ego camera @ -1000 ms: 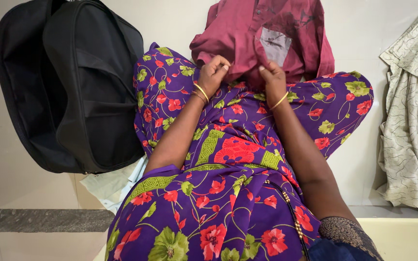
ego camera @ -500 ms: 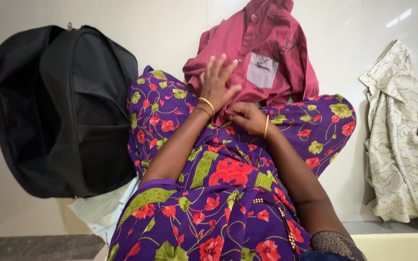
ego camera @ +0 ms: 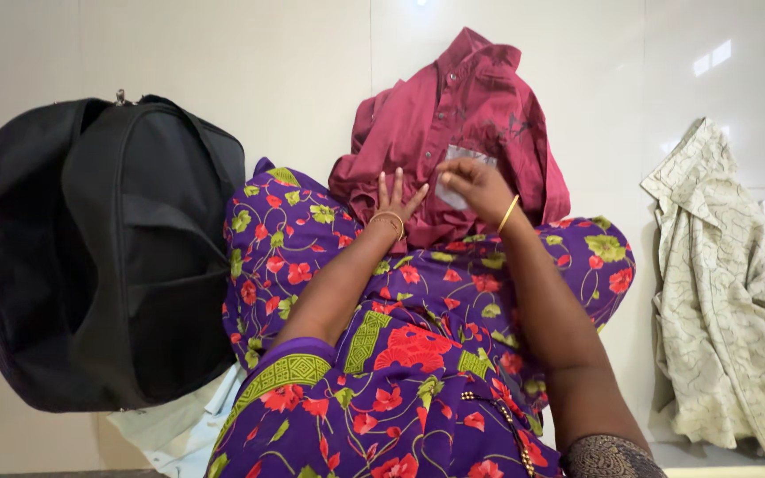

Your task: The person sits on the floor and folds a white striped shirt, then places it into a black travel bag. They then pick up a maroon shirt, button it up, and begin folding it.

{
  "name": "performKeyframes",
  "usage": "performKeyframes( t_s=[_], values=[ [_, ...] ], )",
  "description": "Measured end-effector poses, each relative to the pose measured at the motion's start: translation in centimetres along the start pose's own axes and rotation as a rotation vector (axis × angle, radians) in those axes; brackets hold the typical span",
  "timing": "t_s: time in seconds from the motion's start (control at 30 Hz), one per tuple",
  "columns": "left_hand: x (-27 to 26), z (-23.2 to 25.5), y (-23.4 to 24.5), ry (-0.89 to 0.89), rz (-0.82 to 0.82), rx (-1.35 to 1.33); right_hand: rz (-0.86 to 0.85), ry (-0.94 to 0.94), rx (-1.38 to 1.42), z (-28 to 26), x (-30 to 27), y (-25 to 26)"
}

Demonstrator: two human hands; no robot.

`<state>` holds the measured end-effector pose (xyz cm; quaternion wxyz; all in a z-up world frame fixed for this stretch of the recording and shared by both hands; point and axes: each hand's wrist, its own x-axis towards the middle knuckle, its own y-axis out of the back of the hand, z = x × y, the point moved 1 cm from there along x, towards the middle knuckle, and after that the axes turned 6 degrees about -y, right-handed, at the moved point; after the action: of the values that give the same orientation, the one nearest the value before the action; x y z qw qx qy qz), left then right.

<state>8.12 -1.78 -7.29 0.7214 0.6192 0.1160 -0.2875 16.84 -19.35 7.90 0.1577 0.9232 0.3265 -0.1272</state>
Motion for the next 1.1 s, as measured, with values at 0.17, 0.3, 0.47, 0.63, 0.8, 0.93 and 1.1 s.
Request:
performKeyframes(
  t_s=[0.17, 0.3, 0.47, 0.63, 0.8, 0.93, 1.1],
  values=[
    [1.8, -0.6, -2.4, -0.015, -0.035, 0.01, 0.14, -0.095, 0.371, 2.7, 9.4, 4.6],
    [2.9, -0.7, -4.6, -0.069, 0.141, 0.103, 0.316, -0.131, 0.318, 3.3, 18.1, 8.3],
    [2.9, -1.1, -3.4, -0.043, 0.111, -0.109, 0.521, -0.096, -0.092, 2.9, 23.5, 10.4],
    [2.2, -0.7, -0.8, 0.012, -0.007, -0.236, 0.456, -0.423, -0.226, -0.5, 23.2, 10.0],
    [2.7, -0.9, -1.8, 0.034, 0.042, -0.392, 0.617, -0.354, -0.477, -2.6, 21.0, 10.0],
    [3.0, -0.9, -2.1, 0.033, 0.056, -0.258, 0.709, -0.198, -0.752, -4.8, 17.7, 8.8],
    [3.3, -1.1, -2.0, 0.063, 0.007, -0.337, 0.69, -0.043, -0.772, -7.1, 10.9, 6.6]
  ],
)
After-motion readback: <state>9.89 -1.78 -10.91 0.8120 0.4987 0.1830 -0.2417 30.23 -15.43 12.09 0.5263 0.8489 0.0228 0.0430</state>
